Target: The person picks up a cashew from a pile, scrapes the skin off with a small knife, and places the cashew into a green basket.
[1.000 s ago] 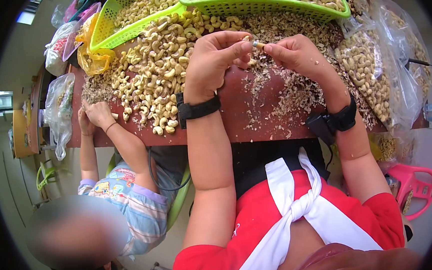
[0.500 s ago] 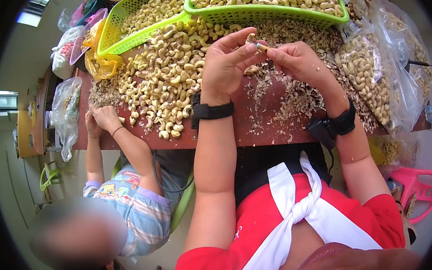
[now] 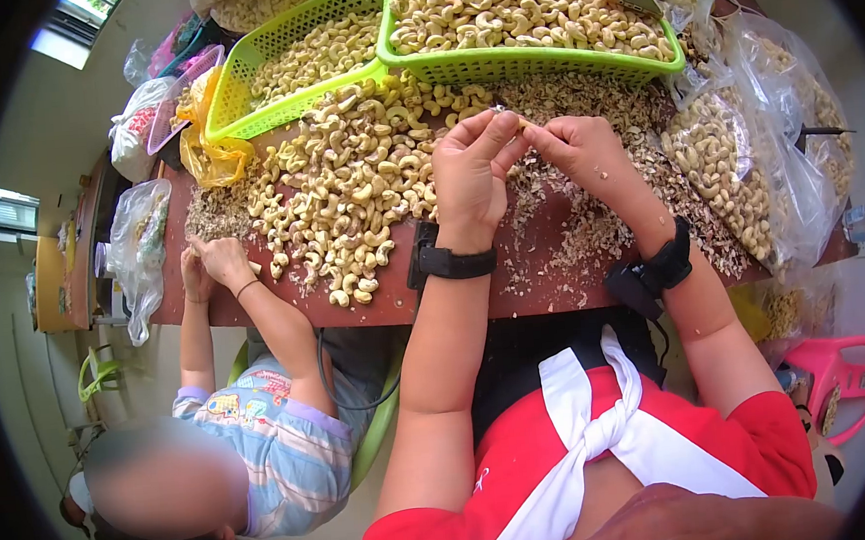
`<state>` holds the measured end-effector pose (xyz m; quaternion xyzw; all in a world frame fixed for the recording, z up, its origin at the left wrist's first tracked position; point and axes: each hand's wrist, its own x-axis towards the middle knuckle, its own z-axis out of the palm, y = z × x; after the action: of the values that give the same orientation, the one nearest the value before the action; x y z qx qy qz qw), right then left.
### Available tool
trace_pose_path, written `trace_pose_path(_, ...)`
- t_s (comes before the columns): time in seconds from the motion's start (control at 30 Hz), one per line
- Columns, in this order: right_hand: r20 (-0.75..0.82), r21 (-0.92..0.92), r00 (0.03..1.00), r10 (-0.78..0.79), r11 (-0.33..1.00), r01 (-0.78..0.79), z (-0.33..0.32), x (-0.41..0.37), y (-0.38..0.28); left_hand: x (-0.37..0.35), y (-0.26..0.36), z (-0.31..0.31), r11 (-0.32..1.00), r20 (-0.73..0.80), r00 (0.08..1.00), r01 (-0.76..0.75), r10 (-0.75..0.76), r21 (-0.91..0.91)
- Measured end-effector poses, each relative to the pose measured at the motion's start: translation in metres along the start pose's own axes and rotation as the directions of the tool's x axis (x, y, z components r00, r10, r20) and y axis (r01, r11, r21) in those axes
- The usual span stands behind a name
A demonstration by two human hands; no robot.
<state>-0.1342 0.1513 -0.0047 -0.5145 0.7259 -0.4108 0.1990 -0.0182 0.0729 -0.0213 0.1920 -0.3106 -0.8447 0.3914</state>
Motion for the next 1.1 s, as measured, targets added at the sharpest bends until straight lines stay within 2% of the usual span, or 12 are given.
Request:
trace_pose_path(0.17,0.031,0.067,0.999,0.041,0.997,-0.043,0.001,0.003,0.005,0.002,-0.003,-0.001,0.999,-0.018,1.000,0.006,-0.007,-0.045)
trace_pose_path(0.23,0.114,0.163,0.984,0.137,0.974,-0.155,0.001,0.004,0.009,0.002,-0.002,-0.001,0.998,-0.014,1.000,0.017,-0.018,-0.055)
trace_pose_path(0.33,0.145,0.168,0.979,0.146,0.971,-0.170,-0.001,0.004,0.009,0.003,-0.002,0.000,0.999,-0.029,1.000,-0.006,0.005,-0.036)
trace_pose_path(0.43,0.113,0.154,0.990,0.081,0.983,-0.098,-0.001,0.003,0.007,0.002,0.001,0.002,1.000,-0.040,0.999,0.002,-0.004,-0.030)
trace_pose_path(0.73,0.152,0.222,0.987,0.056,0.971,-0.089,-0.006,0.001,0.006,0.001,0.001,0.001,1.000,0.054,0.998,-0.021,0.021,-0.009)
trace_pose_path(0.83,0.176,0.230,0.977,0.121,0.960,-0.160,-0.008,-0.001,0.002,-0.001,0.002,0.003,0.999,0.040,0.999,-0.035,0.036,-0.012)
trace_pose_path(1.1,0.170,0.214,0.982,0.084,0.969,-0.120,-0.009,-0.001,0.001,-0.001,0.002,0.003,0.998,0.029,0.997,-0.065,0.066,-0.022)
